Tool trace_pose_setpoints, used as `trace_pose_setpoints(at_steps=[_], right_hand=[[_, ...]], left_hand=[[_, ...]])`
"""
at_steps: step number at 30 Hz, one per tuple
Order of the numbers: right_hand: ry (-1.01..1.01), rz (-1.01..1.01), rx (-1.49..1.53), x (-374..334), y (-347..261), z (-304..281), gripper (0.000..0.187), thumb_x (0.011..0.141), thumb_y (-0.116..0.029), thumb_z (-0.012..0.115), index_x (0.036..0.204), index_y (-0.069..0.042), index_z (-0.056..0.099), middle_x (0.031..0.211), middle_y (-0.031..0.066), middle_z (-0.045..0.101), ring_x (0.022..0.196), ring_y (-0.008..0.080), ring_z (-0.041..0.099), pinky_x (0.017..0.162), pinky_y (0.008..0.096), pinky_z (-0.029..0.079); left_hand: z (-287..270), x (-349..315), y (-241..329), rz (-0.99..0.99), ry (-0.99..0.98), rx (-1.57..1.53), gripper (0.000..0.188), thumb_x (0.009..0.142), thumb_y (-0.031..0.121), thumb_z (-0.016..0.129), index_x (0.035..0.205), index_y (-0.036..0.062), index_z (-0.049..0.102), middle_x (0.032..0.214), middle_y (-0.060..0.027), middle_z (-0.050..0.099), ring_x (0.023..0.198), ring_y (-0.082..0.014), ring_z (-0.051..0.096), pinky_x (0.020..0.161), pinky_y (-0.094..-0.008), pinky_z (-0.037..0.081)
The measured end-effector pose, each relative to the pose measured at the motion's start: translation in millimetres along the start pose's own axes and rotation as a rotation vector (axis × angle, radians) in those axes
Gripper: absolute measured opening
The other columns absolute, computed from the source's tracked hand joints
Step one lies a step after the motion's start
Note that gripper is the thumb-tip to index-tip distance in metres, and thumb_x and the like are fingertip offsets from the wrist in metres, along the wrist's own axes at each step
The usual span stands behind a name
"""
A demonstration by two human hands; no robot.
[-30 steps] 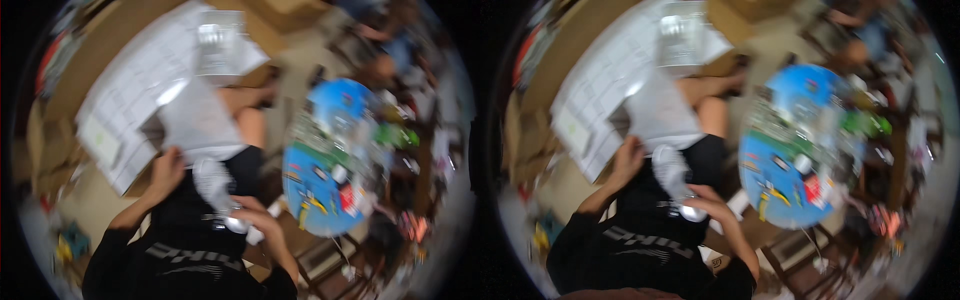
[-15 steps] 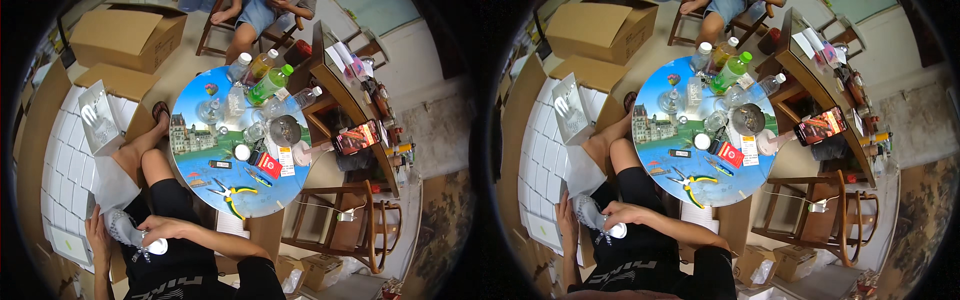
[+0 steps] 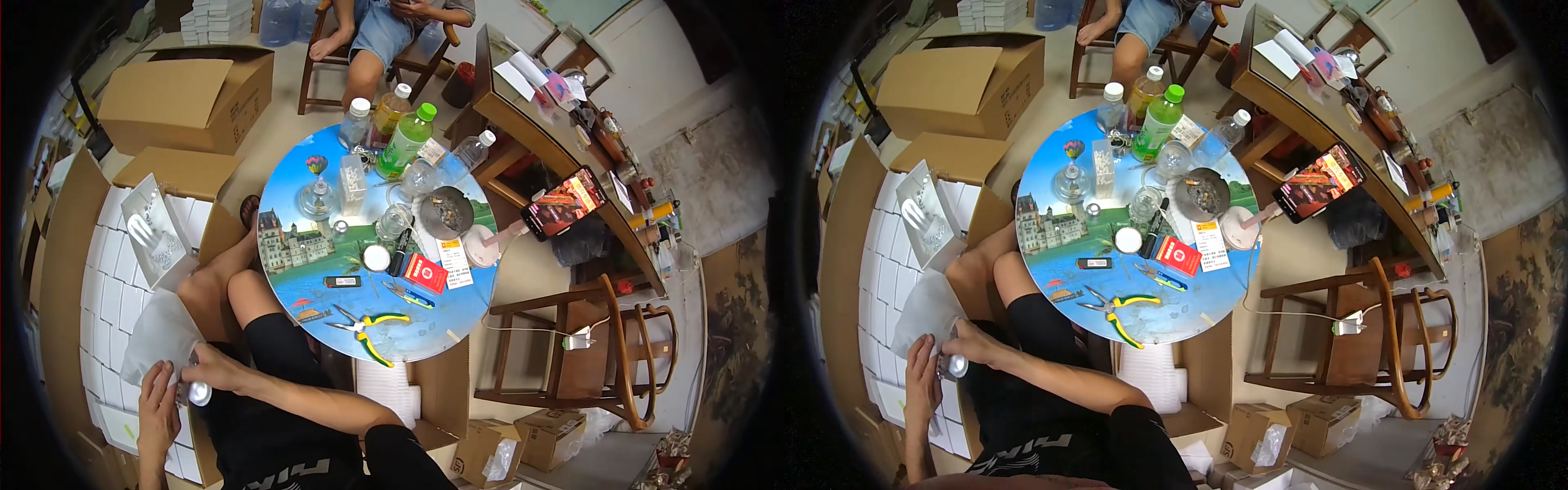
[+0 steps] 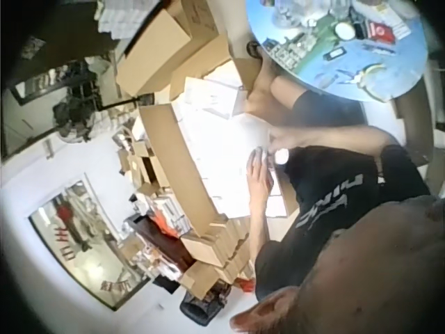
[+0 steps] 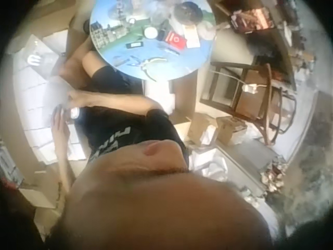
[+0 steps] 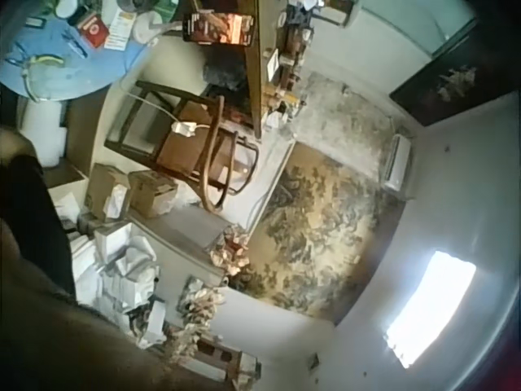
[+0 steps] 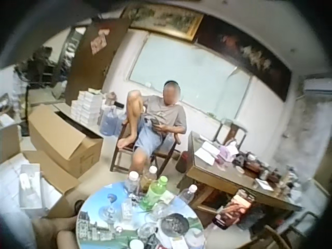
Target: The person sits on the floor and repeatedly packs silver high-heeled shoes into white boxes. They wrap each shoe in a translucent sheet, place it in a box, and close the lid. The person handles the shoes and boxes one at a time, stacking the finished packages in a large cardboard container.
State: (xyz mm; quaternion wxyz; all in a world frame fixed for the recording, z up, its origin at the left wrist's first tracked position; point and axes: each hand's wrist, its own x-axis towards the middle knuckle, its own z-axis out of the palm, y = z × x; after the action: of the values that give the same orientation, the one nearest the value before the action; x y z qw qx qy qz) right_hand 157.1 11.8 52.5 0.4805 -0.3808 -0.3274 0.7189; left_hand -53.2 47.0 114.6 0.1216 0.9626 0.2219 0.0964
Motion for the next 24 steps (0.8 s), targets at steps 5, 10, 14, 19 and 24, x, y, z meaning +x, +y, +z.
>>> trace_pose_setpoints(at_steps=[5,10,14,19,24], right_hand=[[0.246,-0.082,-0.355,23.6,7.2,6.1,0.041,0.080,-0.015,0.064,0.110,0.011,0.056,0.103,0.0193,0.065,0.095,0.0241,0.063,0.084,0.0359,0.049],[0.244,-0.186,-0.200,21.2,0.9,8.8,0.041,0.079,-0.014,0.062,0.112,0.010,0.057,0.105,0.0218,0.065,0.100,0.0277,0.063,0.087,0.0378,0.049],[0.256,-0.159,-0.413,40.7,43.3,-9.0,0.049,0.080,-0.019,0.063,0.119,0.010,0.055,0.113,0.0216,0.065,0.108,0.0300,0.062,0.091,0.0383,0.048],[0.257,-0.023,0.350,52.1,42.7,10.2,0.037,0.093,-0.024,0.055,0.122,-0.001,0.058,0.120,0.0104,0.064,0.114,0.0247,0.060,0.096,0.0371,0.047],[0.120,0.025,0.977,61.4,50.8,23.1,0.030,0.100,-0.027,0.051,0.124,-0.010,0.057,0.120,0.0050,0.063,0.112,0.0195,0.060,0.096,0.0377,0.048]], left_hand=[[16.9,-9.2,-7.9,-0.088,0.135,0.156,0.050,0.077,-0.016,0.050,0.126,-0.0083,0.046,0.146,-0.0248,0.043,0.129,-0.0473,0.046,0.107,-0.0516,0.041],[34.6,-15.2,-23.2,-0.340,0.276,0.184,0.069,0.074,-0.021,0.043,0.141,-0.0030,0.037,0.149,-0.0273,0.038,0.133,-0.0476,0.042,0.110,-0.0522,0.037],[62.0,-19.8,-3.5,-0.181,0.313,0.058,0.068,0.077,-0.019,0.044,0.142,-0.0021,0.038,0.148,-0.0300,0.037,0.133,-0.0497,0.041,0.110,-0.0547,0.036],[78.1,-29.8,9.9,-0.156,0.298,0.078,0.065,0.084,-0.015,0.046,0.146,-0.0030,0.031,0.146,-0.0334,0.037,0.134,-0.0522,0.040,0.109,-0.0569,0.037],[85.6,-38.4,-3.1,-0.175,0.415,0.174,0.080,0.080,-0.020,0.042,0.153,0.0031,0.023,0.151,-0.0328,0.029,0.137,-0.0506,0.036,0.110,-0.0556,0.036]])
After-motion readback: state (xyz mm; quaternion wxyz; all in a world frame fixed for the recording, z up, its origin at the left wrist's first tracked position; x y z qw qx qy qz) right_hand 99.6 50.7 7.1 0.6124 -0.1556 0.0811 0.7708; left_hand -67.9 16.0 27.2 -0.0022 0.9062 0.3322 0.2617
